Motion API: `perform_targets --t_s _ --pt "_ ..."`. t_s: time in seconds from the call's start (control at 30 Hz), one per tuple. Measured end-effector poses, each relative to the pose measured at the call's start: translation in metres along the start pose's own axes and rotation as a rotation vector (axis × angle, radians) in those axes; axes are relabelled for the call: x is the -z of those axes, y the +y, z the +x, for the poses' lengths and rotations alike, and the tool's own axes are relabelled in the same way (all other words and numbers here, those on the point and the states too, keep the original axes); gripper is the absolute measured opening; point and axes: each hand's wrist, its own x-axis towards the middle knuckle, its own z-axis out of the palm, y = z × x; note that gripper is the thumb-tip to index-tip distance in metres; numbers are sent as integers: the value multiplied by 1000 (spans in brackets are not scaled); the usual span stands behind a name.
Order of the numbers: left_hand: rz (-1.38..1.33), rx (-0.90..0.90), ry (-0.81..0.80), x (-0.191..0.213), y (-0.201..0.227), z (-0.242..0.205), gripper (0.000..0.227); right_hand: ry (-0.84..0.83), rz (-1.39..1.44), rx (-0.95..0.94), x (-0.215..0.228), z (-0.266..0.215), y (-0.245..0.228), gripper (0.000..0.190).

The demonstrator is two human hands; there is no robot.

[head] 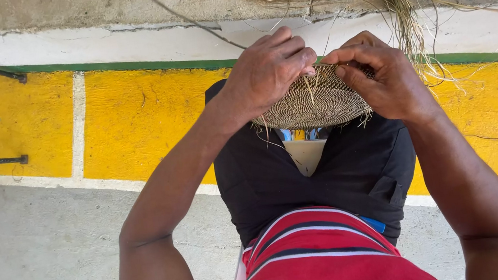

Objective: The recorder is weaving a circular straw or fiber object on their lap using a blue-handled hook tool.

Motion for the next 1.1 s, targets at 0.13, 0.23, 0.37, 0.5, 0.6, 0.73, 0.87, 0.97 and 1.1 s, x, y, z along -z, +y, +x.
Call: perform_targets --t_s 0.13,0.23,0.37,0.5,0.6,0.73,0.87,0.97,1.1 --pt "10 -50 -56 23 7 7 51 -10 12 -120 -1 0 -2 22" --pt "41 -61 -19 17 10 6 52 2 39 -76 -2 2 -1 18" --pt "110 -24 50 6 16 -1 26 36 50 -135 -7 -3 -4 18" --pt "236 -100 216 -8 25 0 18 66 -9 -70 -8 -2 -8 18" --pt "208 -184 278 7 43 7 17 52 27 -72 -8 -4 -9 18" --pt "255 -158 239 -21 43 4 14 58 -11 -83 -7 -6 3 19" --pt "260 -37 260 -15 37 16 34 64 -84 -41 -6 -6 14 17" --pt "181 85 213 -15 30 9 36 65 -72 -20 -7 -15 16 15" --pt "50 203 194 -9 38 0 13 216 -274 177 0 -20 -28 21"
